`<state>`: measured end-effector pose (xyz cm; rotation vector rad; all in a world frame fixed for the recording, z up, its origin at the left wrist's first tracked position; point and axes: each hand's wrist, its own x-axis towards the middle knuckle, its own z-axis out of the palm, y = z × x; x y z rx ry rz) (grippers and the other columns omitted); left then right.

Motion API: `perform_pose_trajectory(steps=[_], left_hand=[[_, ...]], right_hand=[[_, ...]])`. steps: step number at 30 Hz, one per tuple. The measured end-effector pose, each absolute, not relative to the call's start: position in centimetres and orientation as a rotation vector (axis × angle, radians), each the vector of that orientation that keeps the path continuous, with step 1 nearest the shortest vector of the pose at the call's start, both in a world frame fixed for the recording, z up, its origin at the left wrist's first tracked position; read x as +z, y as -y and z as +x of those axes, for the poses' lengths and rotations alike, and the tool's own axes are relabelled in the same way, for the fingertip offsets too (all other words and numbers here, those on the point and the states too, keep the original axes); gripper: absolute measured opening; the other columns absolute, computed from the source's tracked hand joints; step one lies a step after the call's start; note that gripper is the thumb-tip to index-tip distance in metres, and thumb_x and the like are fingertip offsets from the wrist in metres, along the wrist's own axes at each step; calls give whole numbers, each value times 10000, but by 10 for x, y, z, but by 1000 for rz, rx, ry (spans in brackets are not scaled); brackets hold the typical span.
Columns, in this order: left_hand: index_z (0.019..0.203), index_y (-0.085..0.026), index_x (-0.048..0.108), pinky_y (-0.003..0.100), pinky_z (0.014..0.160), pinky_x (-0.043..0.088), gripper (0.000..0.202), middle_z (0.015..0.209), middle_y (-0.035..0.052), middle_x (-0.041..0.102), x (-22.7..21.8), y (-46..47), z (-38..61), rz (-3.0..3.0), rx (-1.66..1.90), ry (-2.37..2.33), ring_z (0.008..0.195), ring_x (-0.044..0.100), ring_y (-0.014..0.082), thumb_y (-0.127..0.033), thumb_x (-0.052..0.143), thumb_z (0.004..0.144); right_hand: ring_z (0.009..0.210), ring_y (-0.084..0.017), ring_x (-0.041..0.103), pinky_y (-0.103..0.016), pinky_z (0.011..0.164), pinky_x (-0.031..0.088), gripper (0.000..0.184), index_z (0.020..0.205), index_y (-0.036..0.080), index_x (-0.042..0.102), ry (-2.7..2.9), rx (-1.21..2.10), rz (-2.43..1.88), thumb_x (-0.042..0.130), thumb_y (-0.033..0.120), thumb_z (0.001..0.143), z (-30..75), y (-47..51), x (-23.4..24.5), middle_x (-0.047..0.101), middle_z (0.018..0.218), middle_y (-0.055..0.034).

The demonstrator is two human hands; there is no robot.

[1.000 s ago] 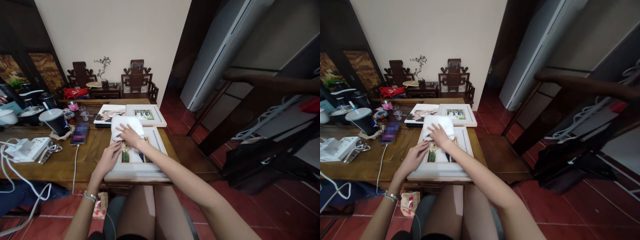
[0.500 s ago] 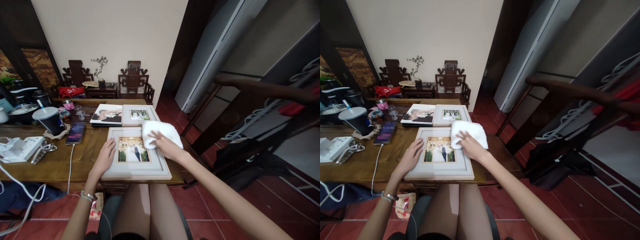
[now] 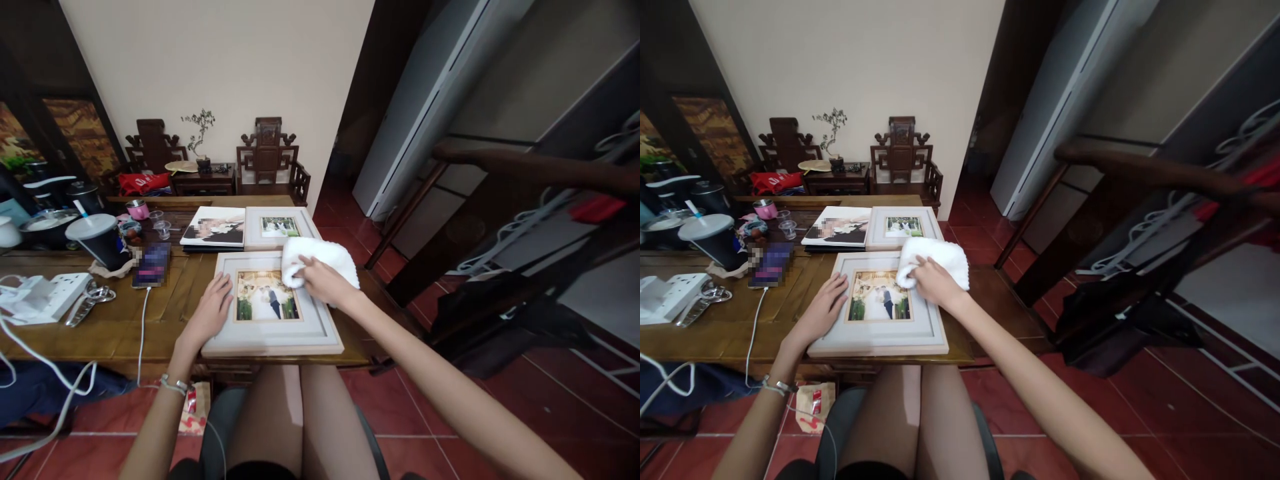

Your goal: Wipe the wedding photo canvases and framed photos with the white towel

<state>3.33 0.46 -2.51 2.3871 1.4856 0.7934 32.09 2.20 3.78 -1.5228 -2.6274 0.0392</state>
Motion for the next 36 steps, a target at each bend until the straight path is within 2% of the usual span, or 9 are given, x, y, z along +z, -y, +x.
perform_pose_trajectory(steps=[5, 8, 11, 15, 22, 26, 29, 32, 36], left_hand=[[1278, -83, 549, 486, 1152, 276, 444, 1438, 173, 461, -26, -3, 36, 2351, 828, -1533, 1405, 318, 264, -298, 364, 936], [1275, -63, 545, 465, 1160, 268, 450, 1433, 184, 463, -27, -2, 37, 2338, 845, -1542, 1404, 320, 259, -296, 364, 936], [1275, -82, 543, 470, 1160, 266, 441, 1433, 174, 466, -29, -2, 38, 2327, 884, -1540, 1402, 323, 252, -306, 364, 941], [1300, -116, 526, 477, 1153, 276, 442, 1432, 152, 474, -31, -2, 39, 2311, 917, -1539, 1398, 332, 242, -327, 359, 950], [1301, -107, 532, 460, 1163, 267, 456, 1424, 149, 484, -32, -2, 40, 2284, 941, -1544, 1397, 335, 233, -316, 314, 959], [1306, -80, 523, 463, 1162, 269, 467, 1432, 161, 471, -29, -3, 37, 2301, 891, -1516, 1406, 317, 238, -292, 295, 957], [1309, -101, 525, 485, 1158, 265, 454, 1436, 156, 468, -26, -3, 35, 2324, 852, -1499, 1408, 313, 252, -302, 338, 948], [1303, -87, 527, 481, 1158, 263, 454, 1441, 169, 458, -25, -3, 35, 2317, 823, -1486, 1411, 305, 254, -310, 353, 947], [1302, -95, 523, 501, 1146, 277, 441, 1459, 167, 433, -25, -2, 36, 2293, 805, -1495, 1421, 281, 255, -304, 362, 949]], right_hand=[[1403, -293, 292, -507, 1152, 222, 461, 1044, 76, 686, 2629, 20, -1459, 422, -54, 688, 318, -12, 33, 520, 1375, -186], [1414, -306, 257, -527, 1158, 207, 459, 1021, 68, 693, 2677, 135, -1410, 428, -57, 669, 326, 35, 36, 490, 1398, -202], [1425, -272, 235, -504, 1161, 234, 487, 967, 117, 711, 2708, 320, -1380, 410, -68, 633, 334, 83, 44, 476, 1421, -156], [1423, -267, 241, -504, 1156, 249, 565, 1018, 147, 710, 2702, 459, -1441, 407, -63, 590, 329, 108, 53, 461, 1438, -129], [1343, -346, 375, -502, 1097, 310, 373, 970, 115, 723, 2818, 332, -1194, 512, 13, 679, 246, 77, 46, 555, 1343, -169], [1334, -396, 367, -540, 1106, 273, 276, 936, 81, 723, 2870, 283, -1089, 583, 72, 699, 217, 71, 36, 524, 1367, -194], [1366, -356, 339, -515, 1136, 247, 382, 1030, 75, 701, 2815, 294, -1182, 517, 25, 700, 236, 81, 38, 494, 1401, -185], [1372, -308, 351, -487, 1142, 265, 456, 992, 113, 721, 2753, 338, -1410, 445, -33, 660, 275, 91, 48, 517, 1389, -156], [1274, -249, 499, -451, 1114, 341, 561, 982, 205, 729, 2621, 378, -1516, 388, -65, 627, 324, 81, 62, 627, 1276, -72]])
